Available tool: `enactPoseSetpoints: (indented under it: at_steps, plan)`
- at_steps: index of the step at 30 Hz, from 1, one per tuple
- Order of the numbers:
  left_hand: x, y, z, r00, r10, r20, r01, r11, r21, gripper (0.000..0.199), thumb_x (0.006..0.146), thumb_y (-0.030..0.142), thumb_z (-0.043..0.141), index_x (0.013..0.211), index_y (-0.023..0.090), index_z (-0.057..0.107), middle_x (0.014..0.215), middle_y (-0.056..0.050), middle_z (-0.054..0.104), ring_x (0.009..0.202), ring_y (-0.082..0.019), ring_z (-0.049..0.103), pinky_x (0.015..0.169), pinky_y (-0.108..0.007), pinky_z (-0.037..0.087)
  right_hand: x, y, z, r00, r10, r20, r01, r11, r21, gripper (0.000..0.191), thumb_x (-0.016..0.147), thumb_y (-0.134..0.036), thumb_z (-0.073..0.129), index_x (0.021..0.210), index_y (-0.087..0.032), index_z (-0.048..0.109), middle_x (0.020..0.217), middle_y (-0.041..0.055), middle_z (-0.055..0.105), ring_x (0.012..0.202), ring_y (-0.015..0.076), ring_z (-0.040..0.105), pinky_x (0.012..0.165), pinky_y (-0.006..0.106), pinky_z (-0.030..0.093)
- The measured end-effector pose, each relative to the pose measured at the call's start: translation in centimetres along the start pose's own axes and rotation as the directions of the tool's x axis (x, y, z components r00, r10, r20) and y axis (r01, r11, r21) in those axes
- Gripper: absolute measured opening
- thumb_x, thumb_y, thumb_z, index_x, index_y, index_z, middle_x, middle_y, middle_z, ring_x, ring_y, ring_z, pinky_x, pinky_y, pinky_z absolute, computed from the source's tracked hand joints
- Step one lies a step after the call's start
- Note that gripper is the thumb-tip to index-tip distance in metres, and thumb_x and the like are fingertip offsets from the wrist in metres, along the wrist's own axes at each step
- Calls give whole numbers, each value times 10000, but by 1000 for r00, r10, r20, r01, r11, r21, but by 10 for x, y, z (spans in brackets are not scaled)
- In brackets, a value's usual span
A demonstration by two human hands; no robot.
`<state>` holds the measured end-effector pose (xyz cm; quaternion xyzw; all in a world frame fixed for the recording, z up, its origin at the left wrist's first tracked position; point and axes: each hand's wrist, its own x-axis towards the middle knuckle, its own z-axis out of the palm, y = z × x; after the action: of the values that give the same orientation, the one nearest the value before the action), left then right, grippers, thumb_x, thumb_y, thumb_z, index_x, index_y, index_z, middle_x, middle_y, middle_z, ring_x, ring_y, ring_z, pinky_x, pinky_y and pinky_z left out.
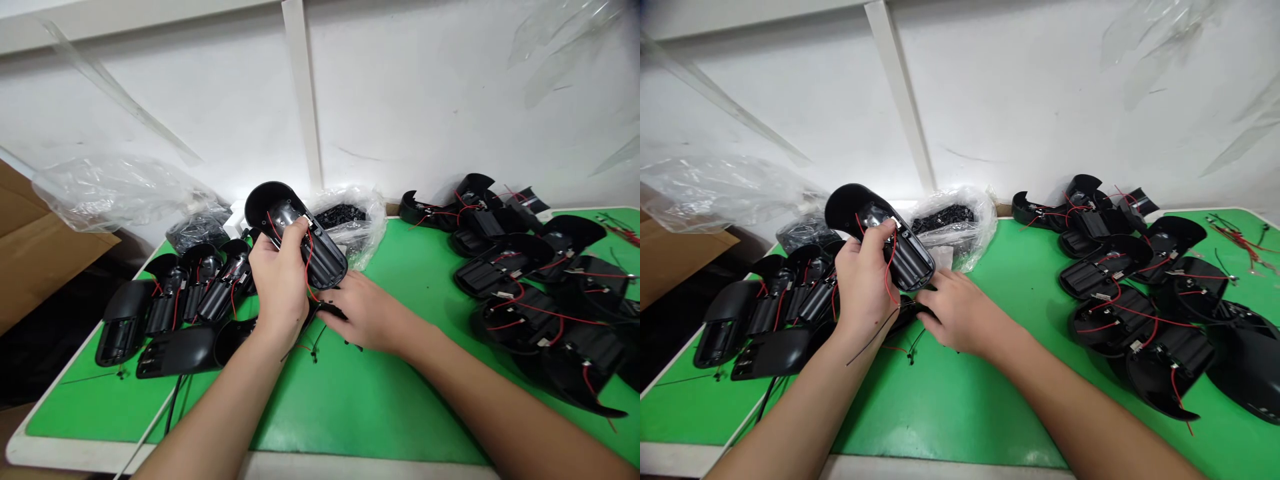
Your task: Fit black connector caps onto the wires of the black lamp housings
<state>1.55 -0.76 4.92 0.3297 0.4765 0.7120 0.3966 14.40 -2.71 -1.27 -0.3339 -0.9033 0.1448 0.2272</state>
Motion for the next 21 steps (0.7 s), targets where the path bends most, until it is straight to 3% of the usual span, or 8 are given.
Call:
enactPoseSetpoints:
  at_steps: [11, 16, 21]
  plan:
    - [1, -1, 1, 1000, 1, -3, -2, 999, -34, 304, 715, 337, 819, 760, 158, 577, 712, 37, 543, 616, -67, 499, 575, -201, 424, 0, 2, -1, 1000, 7, -18, -7, 1000, -8, 127, 930, -123, 574, 881, -150, 689, 958, 105, 656, 896, 237, 560, 763, 359, 409]
    - [1, -1, 1, 1000, 10, 1, -10, 1000, -27, 293, 722, 328, 817, 754, 157, 581, 703, 36, 539, 611, -65, 486, 574, -199, 424, -2, 7, -5, 999, 43, -5, -42, 999, 21, 151, 874, -71, 546, 887, -141, 680, 959, 110, 637, 924, 242, 559, 783, 358, 413]
    - [1, -2, 1, 1000, -1, 0, 1, 1000, -15, 302, 722, 339, 816, 759, 160, 576, 699, 36, 549, 610, -65, 489, 580, -194, 423, -3, 9, -9, 998, 61, 3, -61, 998, 20, 124, 882, -124, 566, 891, -159, 685, 957, 104, 633, 937, 249, 559, 818, 372, 425]
